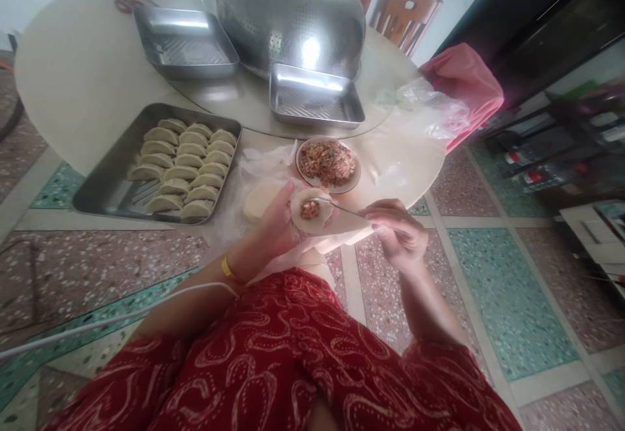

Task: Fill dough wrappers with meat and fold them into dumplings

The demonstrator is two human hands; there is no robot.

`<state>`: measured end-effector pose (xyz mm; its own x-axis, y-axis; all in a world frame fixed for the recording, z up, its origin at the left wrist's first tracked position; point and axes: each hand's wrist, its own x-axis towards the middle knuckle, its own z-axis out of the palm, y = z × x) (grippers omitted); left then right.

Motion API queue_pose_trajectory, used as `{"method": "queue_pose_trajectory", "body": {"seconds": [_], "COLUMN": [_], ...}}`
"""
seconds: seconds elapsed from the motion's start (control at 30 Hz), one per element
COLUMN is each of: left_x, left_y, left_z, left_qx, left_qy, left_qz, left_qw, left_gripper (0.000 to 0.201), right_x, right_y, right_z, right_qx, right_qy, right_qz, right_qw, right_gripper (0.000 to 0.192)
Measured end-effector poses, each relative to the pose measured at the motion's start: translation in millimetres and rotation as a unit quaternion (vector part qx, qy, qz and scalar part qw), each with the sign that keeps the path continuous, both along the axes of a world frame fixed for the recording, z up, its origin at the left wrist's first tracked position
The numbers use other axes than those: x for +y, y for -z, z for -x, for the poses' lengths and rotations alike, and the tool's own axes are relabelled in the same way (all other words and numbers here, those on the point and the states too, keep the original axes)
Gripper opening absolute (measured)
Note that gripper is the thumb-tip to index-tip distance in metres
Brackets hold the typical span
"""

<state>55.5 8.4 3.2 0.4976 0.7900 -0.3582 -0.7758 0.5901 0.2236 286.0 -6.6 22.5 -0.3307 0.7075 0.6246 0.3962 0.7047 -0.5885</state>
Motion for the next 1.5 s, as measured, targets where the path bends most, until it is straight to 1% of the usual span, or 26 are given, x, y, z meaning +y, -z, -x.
{"method": "queue_pose_trajectory", "body": {"seconds": [0.17, 0.23, 0.37, 0.47, 0.53, 0.6, 0.73, 0.87, 0.93, 1.0, 1.07, 1.13, 1.17, 1.23, 1.33, 1.4, 1.47, 1.5], "left_x": [0, 0, 0, 1, 2, 3, 5, 5, 4, 2, -2, -5, -6, -7, -7, -7, -8, -9], "left_y": [1.7, 0.5, -3.0, -3.8, -3.2, -2.2, 0.0, 2.3, 2.4, 0.9, -2.5, -6.9, -9.1, -12.2, -13.5, -13.4, -14.0, -14.6], "left_z": [2, 2, 2, 2, 2, 2, 2, 3, 3, 2, 1, -1, -2, -3, -5, -6, -6, -6], "left_qx": [0.002, 0.010, 0.026, 0.035, 0.037, 0.037, 0.018, 0.008, 0.004, 0.009, 0.026, 0.043, 0.048, 0.049, 0.048, 0.054, 0.058, 0.058], "left_qy": [-0.004, -0.001, -0.003, -0.002, -0.006, -0.010, 0.002, -0.011, -0.013, -0.014, -0.016, -0.021, -0.024, -0.026, -0.019, -0.017, -0.017, -0.017], "left_qz": [-0.009, -0.018, -0.011, -0.005, -0.007, -0.006, 0.002, 0.002, 0.019, 0.048, 0.082, 0.111, 0.119, 0.120, 0.100, 0.089, 0.081, 0.076], "left_qw": [1.000, 1.000, 1.000, 0.999, 0.999, 0.999, 1.000, 1.000, 1.000, 0.999, 0.996, 0.993, 0.991, 0.991, 0.994, 0.994, 0.995, 0.995], "left_gripper": [0.055, 0.056, 0.060, 0.059, 0.056, 0.055, 0.059, 0.054, 0.055, 0.057, 0.055, 0.052, 0.051, 0.050, 0.054, 0.056, 0.056, 0.055], "right_x": [3, 4, 6, 8, 10, 12, 16, 17, 17, 20, 25, 33, 38, 47, 55, 55, 48, 41], "right_y": [-1.1, -1.6, -5.7, -11.8, -16.0, -19.3, -23.2, -23.1, -18.7, -8.7, 7.5, 27.8, 38.3, 57.4, 75.9, 79.8, 76.5, 72.3], "right_z": [4, 5, 5, 5, 5, 6, 8, 9, 8, 7, 5, 3, 3, 3, 4, 3, 0, -1], "right_qx": [-0.003, -0.011, -0.007, -0.026, -0.043, -0.048, -0.028, -0.017, 0.041, 0.113, 0.159, 0.174, 0.175, 0.168, 0.164, 0.160, 0.142, 0.132], "right_qy": [-0.008, -0.016, -0.021, -0.063, -0.094, -0.109, -0.104, -0.097, -0.055, 0.015, 0.088, 0.141, 0.157, 0.171, 0.171, 0.170, 0.189, 0.210], "right_qz": [-0.024, -0.023, -0.033, -0.040, -0.033, -0.022, -0.020, -0.006, 0.007, 0.023, 0.042, 0.067, 0.084, 0.129, 0.167, 0.174, 0.162, 0.142], "right_qw": [1.000, 1.000, 0.999, 0.997, 0.994, 0.993, 0.994, 0.995, 0.998, 0.993, 0.982, 0.972, 0.968, 0.962, 0.957, 0.957, 0.958, 0.958], "right_gripper": [0.029, 0.028, 0.028, 0.030, 0.030, 0.030, 0.033, 0.032, 0.029, 0.023, 0.017, 0.009, 0.008, 0.015, 0.020, 0.022, 0.026, 0.028]}}
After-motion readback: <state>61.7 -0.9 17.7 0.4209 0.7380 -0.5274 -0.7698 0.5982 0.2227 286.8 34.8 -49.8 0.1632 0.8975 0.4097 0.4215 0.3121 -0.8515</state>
